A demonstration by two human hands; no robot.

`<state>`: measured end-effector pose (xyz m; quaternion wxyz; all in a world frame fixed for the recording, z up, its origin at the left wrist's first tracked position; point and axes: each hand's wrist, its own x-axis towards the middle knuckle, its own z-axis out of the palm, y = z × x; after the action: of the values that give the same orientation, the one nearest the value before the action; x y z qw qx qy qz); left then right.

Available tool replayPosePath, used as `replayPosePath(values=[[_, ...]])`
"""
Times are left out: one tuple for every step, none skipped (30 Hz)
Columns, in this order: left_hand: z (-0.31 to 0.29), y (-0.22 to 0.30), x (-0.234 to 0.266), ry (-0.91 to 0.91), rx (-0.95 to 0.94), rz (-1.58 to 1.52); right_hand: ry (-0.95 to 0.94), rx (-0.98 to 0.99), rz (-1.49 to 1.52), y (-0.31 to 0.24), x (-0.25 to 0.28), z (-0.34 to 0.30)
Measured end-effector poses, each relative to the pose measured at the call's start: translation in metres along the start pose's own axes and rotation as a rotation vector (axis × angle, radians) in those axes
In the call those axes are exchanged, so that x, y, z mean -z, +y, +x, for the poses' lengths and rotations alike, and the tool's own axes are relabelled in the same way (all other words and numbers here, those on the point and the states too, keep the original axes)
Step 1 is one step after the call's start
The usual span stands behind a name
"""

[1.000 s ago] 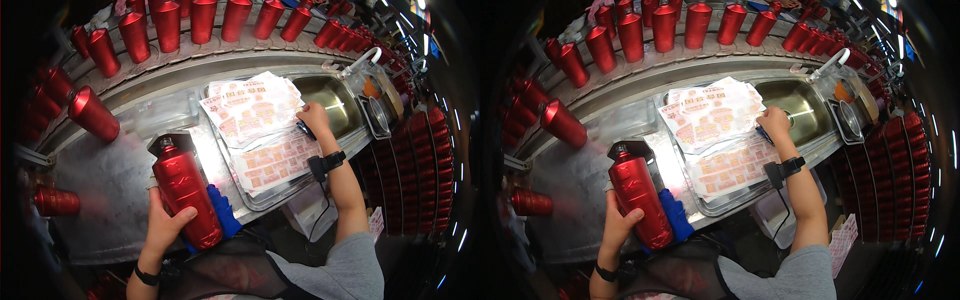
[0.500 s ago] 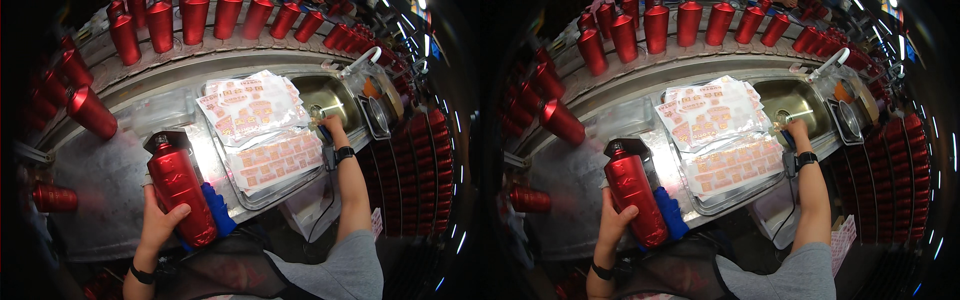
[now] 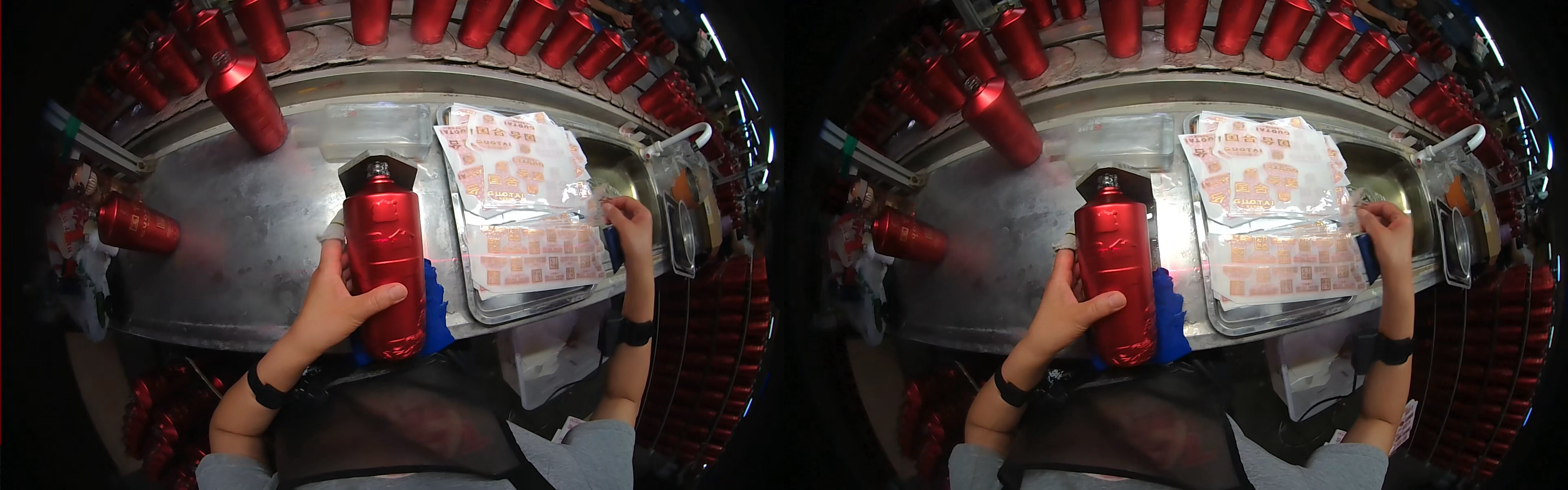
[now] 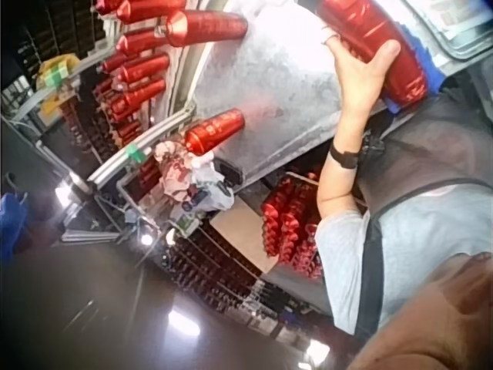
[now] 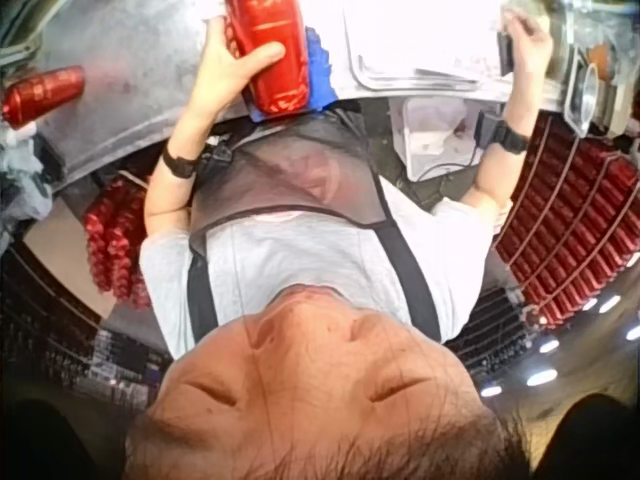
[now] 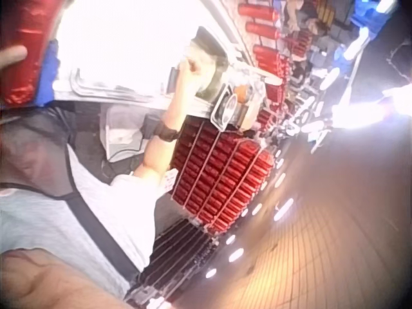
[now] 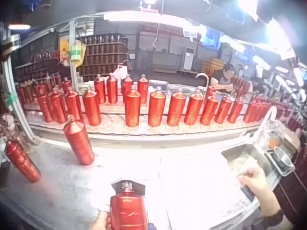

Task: Applying labels and protective seals to liquor bottles on a production line.

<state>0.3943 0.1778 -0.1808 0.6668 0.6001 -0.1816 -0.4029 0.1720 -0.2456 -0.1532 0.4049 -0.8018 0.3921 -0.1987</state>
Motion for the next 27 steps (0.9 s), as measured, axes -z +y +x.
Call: replayPosePath(values=[[-0.001, 0.001, 0.001, -0.027, 0.019, -0.01, -0.055, -0.021, 0.08, -0.027, -0.02, -0.019], [0.0, -0.001, 0.002, -0.04, 0.019, -0.014, -0.137, 0.015, 0.137, -0.048, -0.038, -0.036], [-0.002, -0.002, 0.007, -0.048, 0.035, -0.08, -0.216, 0.017, 0.186, -0.07, -0.064, -0.052], [-0.003, -0.003, 0.011, -0.059, 0.051, -0.15, -0.278, -0.032, 0.258, -0.093, -0.086, -0.07], [-0.005, -0.004, 0.015, -0.055, 0.054, -0.147, -0.345, -0.044, 0.379, -0.109, -0.109, -0.084], [-0.005, -0.004, 0.019, -0.076, 0.056, -0.161, -0.422, -0.047, 0.427, -0.132, -0.126, -0.096], [-0.007, -0.005, 0.022, -0.097, 0.058, -0.176, -0.478, -0.061, 0.559, -0.149, -0.143, -0.106], [-0.007, -0.007, 0.022, -0.099, 0.058, -0.179, -0.562, -0.052, 0.55, -0.171, -0.15, -0.113], [-0.006, -0.008, 0.02, -0.102, 0.051, -0.192, -0.561, 0.013, 0.61, -0.176, -0.164, -0.118], [-0.005, -0.007, 0.019, -0.108, 0.044, -0.204, -0.547, 0.025, 0.626, -0.183, -0.175, -0.123], [-0.005, -0.006, 0.02, -0.112, 0.042, -0.204, -0.536, 0.057, 0.65, -0.181, -0.186, -0.126], [-0.005, -0.004, 0.02, -0.103, 0.044, -0.314, -0.521, 0.093, 0.67, -0.177, -0.194, -0.128], [-0.005, -0.003, 0.023, -0.086, 0.049, -0.422, -0.522, 0.096, 0.671, -0.171, -0.201, -0.13], [-0.004, -0.002, 0.024, -0.085, 0.047, -0.422, -0.476, 0.135, 0.586, -0.165, -0.208, -0.132], [-0.004, -0.001, 0.023, -0.063, 0.008, -0.419, -0.433, 0.171, 0.5, -0.162, -0.213, -0.134], [-0.003, 0.0, 0.022, -0.041, -0.03, -0.417, -0.437, 0.17, 0.499, -0.162, -0.216, -0.134], [-0.001, 0.001, 0.018, -0.038, -0.029, -0.42, -0.409, 0.137, 0.524, -0.161, -0.219, -0.135], [0.001, 0.001, 0.014, -0.013, -0.039, -0.342, -0.379, 0.103, 0.548, -0.161, -0.221, -0.135], [0.003, 0.001, 0.011, 0.012, -0.049, -0.264, -0.379, 0.1, 0.546, -0.161, -0.221, -0.135], [0.003, -0.001, 0.01, 0.011, -0.046, -0.266, -0.395, 0.105, 0.515, -0.16, -0.221, -0.134], [0.003, -0.003, 0.009, 0.01, -0.058, -0.243, -0.412, 0.112, 0.484, -0.159, -0.221, -0.133], [0.003, -0.004, 0.009, 0.011, -0.069, -0.218, -0.412, 0.11, 0.483, -0.16, -0.221, -0.133], [0.004, -0.004, 0.01, 0.011, -0.067, -0.219, -0.423, 0.076, 0.51, -0.161, -0.221, -0.134], [0.003, -0.004, 0.01, 0.011, -0.068, -0.219, -0.435, 0.042, 0.535, -0.161, -0.22, -0.134], [0.003, -0.004, 0.01, 0.012, -0.068, -0.218, -0.438, 0.041, 0.533, -0.16, -0.219, -0.134], [0.004, -0.004, 0.01, 0.015, -0.067, -0.22, -0.437, 0.043, 0.529, -0.157, -0.219, -0.134], [0.004, -0.004, 0.011, 0.005, -0.055, -0.215, -0.437, 0.046, 0.528, -0.153, -0.219, -0.134]])
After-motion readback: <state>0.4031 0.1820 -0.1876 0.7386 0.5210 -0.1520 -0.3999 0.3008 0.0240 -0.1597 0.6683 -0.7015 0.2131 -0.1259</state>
